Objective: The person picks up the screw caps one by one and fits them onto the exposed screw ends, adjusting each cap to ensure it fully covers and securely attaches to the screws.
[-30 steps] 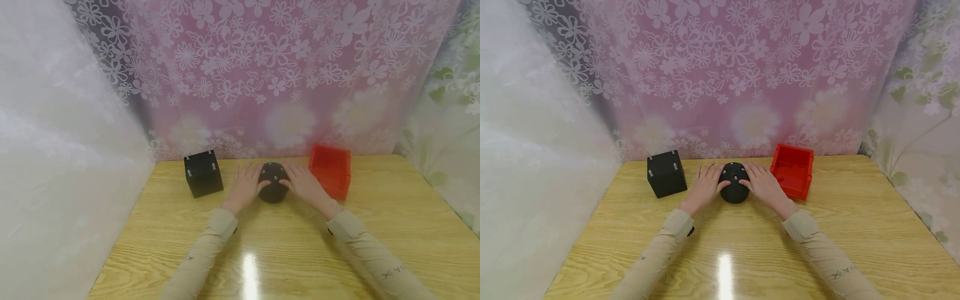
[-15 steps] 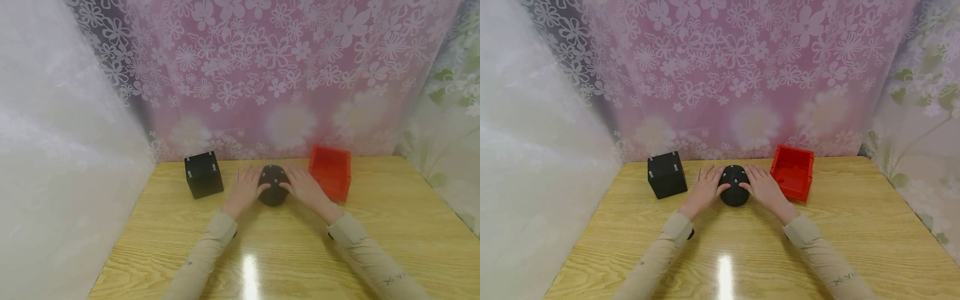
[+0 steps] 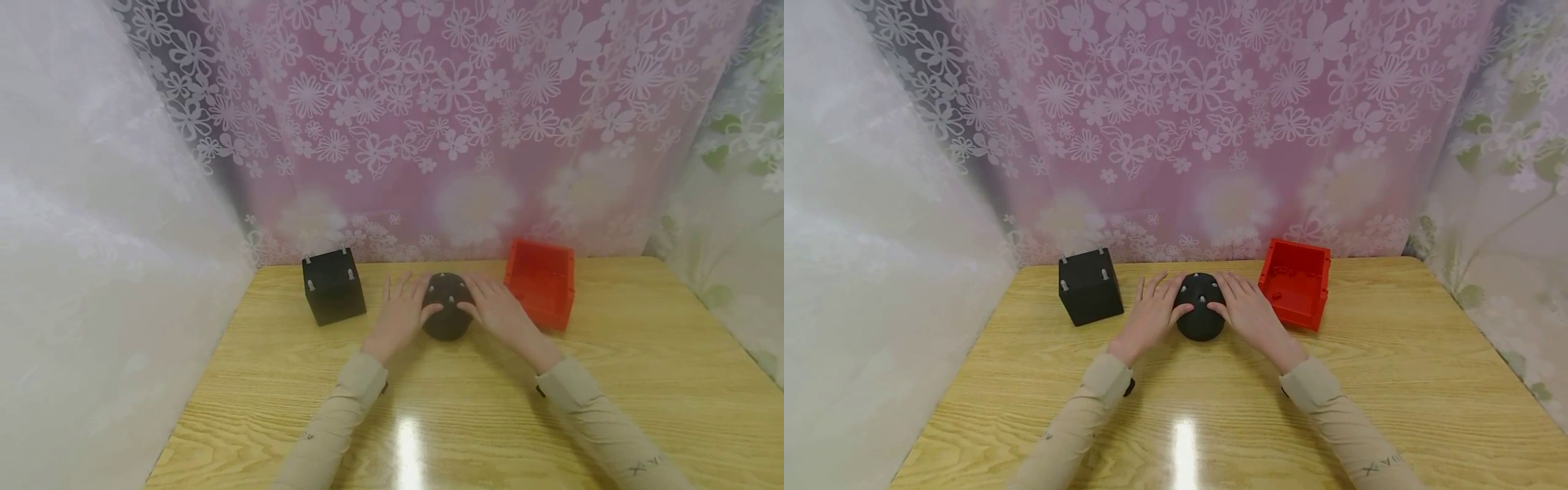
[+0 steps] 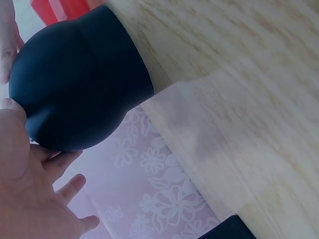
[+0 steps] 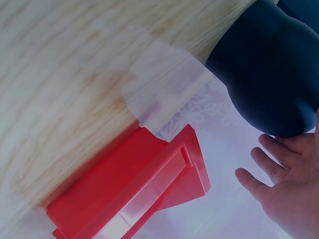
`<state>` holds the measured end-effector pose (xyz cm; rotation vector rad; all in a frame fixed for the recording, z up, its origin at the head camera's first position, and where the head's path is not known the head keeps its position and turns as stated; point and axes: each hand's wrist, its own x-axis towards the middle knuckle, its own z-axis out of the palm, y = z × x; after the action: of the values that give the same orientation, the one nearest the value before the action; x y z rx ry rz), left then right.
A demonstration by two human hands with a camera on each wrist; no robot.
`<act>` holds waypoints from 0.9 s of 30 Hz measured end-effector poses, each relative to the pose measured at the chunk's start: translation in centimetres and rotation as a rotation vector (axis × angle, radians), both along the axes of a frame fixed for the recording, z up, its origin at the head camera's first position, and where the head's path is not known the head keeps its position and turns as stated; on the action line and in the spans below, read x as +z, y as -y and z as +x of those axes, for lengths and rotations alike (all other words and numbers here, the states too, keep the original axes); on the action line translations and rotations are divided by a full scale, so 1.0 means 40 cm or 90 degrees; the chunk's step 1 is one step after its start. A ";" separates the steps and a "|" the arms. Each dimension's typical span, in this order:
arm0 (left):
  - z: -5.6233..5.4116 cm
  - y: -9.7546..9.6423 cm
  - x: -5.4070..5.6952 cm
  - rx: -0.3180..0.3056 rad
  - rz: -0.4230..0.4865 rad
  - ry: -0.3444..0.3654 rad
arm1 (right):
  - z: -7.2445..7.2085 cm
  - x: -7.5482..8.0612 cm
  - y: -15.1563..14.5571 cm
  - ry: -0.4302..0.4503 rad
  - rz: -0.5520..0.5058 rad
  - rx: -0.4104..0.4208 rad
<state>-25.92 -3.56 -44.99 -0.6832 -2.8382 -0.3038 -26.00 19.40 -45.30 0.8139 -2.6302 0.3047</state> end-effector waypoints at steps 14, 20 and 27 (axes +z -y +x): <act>0.016 0.003 -0.002 -0.007 0.008 -0.015 | 0.019 -0.002 0.003 0.013 -0.009 -0.007; 0.024 0.006 -0.002 -0.012 0.015 -0.017 | 0.027 -0.002 0.004 -0.001 -0.010 -0.004; 0.028 0.006 -0.008 -0.016 0.018 -0.032 | 0.033 -0.007 0.003 -0.018 -0.017 0.003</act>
<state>-24.79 -3.80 -45.32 -0.7105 -2.7741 -0.3251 -24.68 19.28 -45.58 0.8103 -2.5934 0.3257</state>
